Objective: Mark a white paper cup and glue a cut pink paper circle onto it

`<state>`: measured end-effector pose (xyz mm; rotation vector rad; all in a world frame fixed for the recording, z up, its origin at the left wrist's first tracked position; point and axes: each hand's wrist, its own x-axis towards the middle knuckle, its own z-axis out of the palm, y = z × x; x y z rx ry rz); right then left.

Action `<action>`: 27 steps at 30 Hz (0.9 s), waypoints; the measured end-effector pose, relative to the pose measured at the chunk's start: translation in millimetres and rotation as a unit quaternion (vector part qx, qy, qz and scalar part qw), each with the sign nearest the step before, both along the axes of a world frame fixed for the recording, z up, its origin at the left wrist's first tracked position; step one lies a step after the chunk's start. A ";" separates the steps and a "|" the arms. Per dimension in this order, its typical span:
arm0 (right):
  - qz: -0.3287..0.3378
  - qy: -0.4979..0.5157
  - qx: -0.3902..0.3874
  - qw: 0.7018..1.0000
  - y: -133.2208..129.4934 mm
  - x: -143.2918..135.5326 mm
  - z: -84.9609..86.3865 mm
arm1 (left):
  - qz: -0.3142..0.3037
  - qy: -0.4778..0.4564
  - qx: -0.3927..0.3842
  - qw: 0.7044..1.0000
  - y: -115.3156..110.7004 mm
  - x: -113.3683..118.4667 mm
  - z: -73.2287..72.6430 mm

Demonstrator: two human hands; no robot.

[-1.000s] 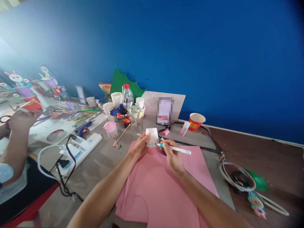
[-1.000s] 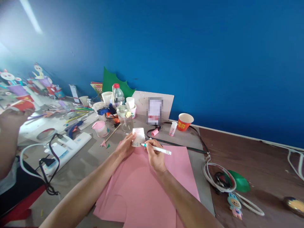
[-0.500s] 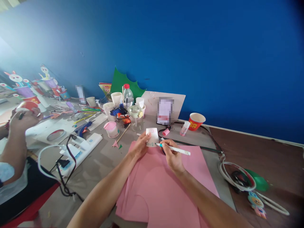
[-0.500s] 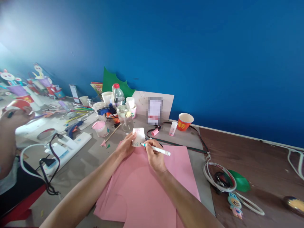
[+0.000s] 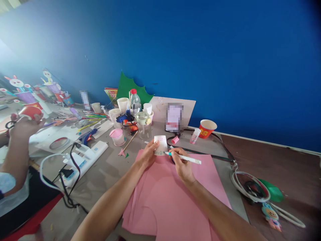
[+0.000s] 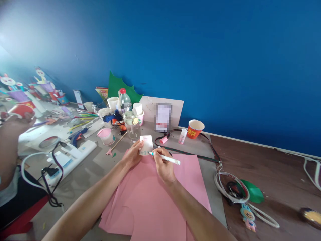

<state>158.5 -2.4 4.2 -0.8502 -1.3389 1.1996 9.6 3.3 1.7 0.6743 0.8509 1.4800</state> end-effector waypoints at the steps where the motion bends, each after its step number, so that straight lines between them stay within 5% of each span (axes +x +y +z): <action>1: -0.002 -0.001 -0.001 1.000 0.3 0.1 0.1 | 0.000 -0.001 0.000 1.000 0.1 0.0 -0.1; 27: -0.037 0.032 -0.041 0.998 2.1 0.0 -1.6 | -0.006 -0.008 0.003 1.000 -1.1 -1.5 -1.0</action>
